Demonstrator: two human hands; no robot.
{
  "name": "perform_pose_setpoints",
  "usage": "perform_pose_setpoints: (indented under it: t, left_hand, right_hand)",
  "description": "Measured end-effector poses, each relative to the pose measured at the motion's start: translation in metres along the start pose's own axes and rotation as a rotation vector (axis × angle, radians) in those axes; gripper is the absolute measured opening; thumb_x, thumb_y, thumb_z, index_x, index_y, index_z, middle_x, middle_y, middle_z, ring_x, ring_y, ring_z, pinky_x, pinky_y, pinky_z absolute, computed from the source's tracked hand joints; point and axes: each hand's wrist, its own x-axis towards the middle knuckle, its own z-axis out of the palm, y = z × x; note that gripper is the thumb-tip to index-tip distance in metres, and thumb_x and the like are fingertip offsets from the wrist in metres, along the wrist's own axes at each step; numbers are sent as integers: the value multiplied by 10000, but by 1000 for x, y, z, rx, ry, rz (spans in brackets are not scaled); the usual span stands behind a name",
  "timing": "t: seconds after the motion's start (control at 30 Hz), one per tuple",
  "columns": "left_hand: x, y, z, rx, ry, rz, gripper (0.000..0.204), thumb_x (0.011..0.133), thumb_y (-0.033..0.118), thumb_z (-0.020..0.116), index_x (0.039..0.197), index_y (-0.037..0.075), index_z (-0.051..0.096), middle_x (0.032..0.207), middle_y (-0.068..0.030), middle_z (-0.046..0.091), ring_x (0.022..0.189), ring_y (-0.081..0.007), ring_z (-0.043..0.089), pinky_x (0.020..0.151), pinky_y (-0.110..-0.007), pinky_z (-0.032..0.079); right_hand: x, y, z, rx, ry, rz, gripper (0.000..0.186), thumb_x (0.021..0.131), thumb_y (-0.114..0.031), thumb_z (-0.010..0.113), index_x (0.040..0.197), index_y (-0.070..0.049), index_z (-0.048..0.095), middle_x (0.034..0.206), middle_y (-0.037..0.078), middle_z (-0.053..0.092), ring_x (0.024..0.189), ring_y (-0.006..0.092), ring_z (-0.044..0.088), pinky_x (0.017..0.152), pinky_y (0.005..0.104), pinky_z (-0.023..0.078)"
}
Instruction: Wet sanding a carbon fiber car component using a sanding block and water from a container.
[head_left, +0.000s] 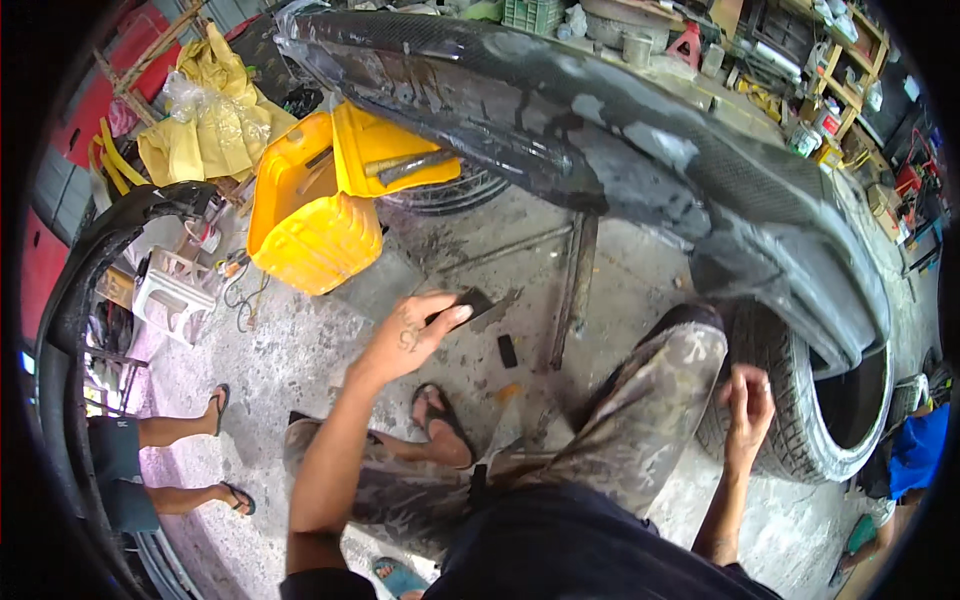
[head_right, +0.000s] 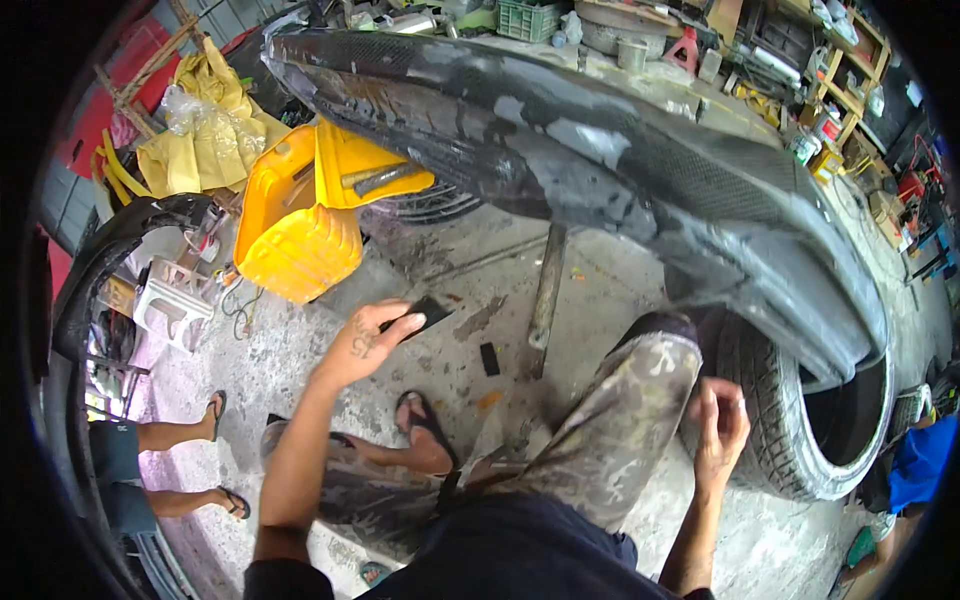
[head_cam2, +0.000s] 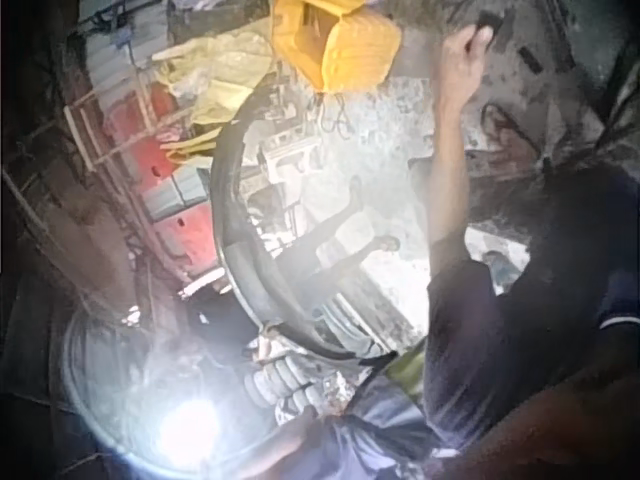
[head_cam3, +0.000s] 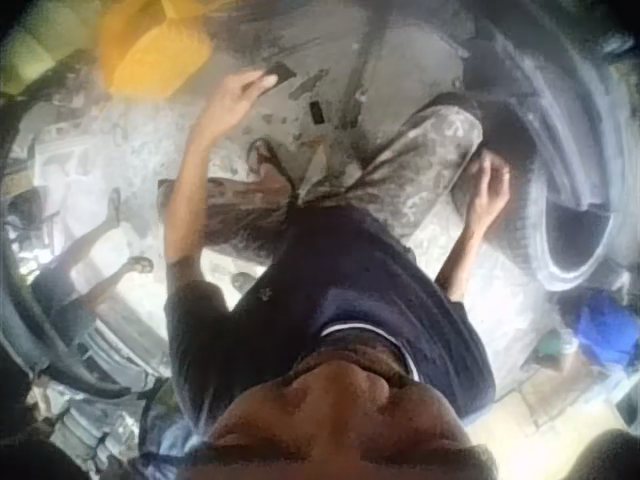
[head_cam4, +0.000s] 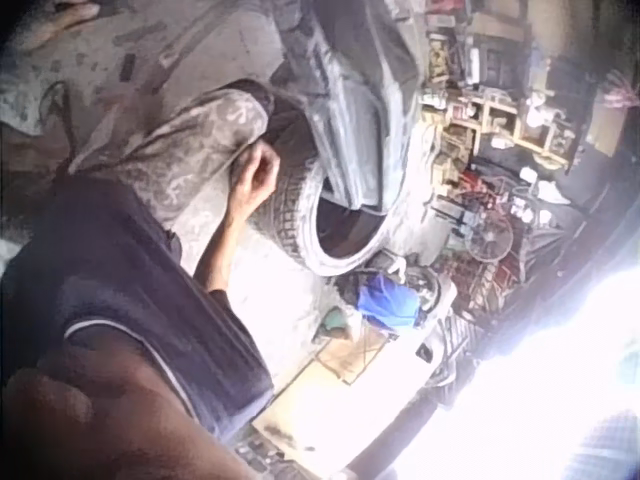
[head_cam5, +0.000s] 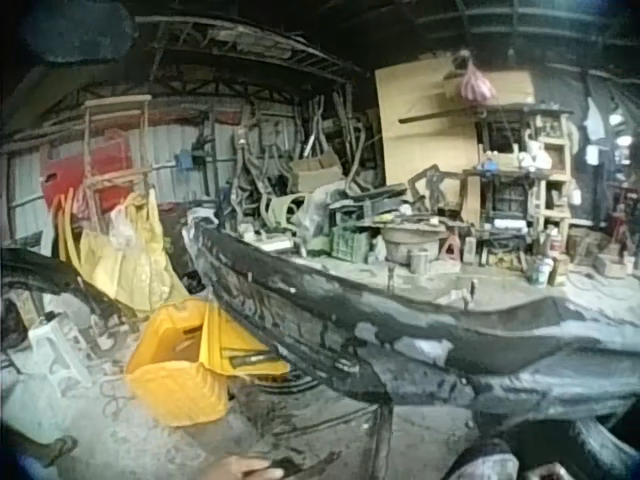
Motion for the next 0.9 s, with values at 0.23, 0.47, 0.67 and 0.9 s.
perform_pose_setpoints:
  t: [0.23, 0.47, 0.67, 0.9]
  left_hand:
    - [-18, 21, 105, -1350, 72, -274, 325, 1018, 278, 528, 1146, -10, 607, 950, -128, 687, 761, -145, 622, 688, -272, 522]
    - [-21, 18, 145, -1568, 107, -389, 389, 1021, 322, 503, 1243, 8, 567, 1031, -125, 681, 886, -193, 669, 752, -324, 550]
    - [-17, 27, 133, -1696, 179, -286, 371, 1013, 294, 538, 1257, 18, 583, 1137, -55, 667, 1000, -117, 641, 854, -274, 514]
    - [-13, 19, 132, -1742, 252, -279, 331, 1012, 282, 531, 1217, 31, 599, 1097, -44, 671, 963, -111, 647, 802, -283, 522]
  right_hand:
    - [7, -44, 140, 478, -684, 89, 461, 917, -52, 667, 1352, 1, 521, 1219, 106, 629, 1076, 139, 602, 945, 290, 502]
    - [6, -34, 187, 575, -662, 292, 271, 876, -49, 719, 1120, 35, 638, 966, 66, 687, 806, 111, 645, 721, 263, 553]
    - [12, -58, 193, 500, -573, 218, 326, 888, -27, 694, 1207, 7, 637, 909, 0, 599, 805, 79, 605, 696, 244, 576]
    - [17, -60, 214, 500, -585, 193, 310, 913, -20, 653, 1222, 0, 642, 922, 0, 517, 827, 76, 585, 703, 246, 607]
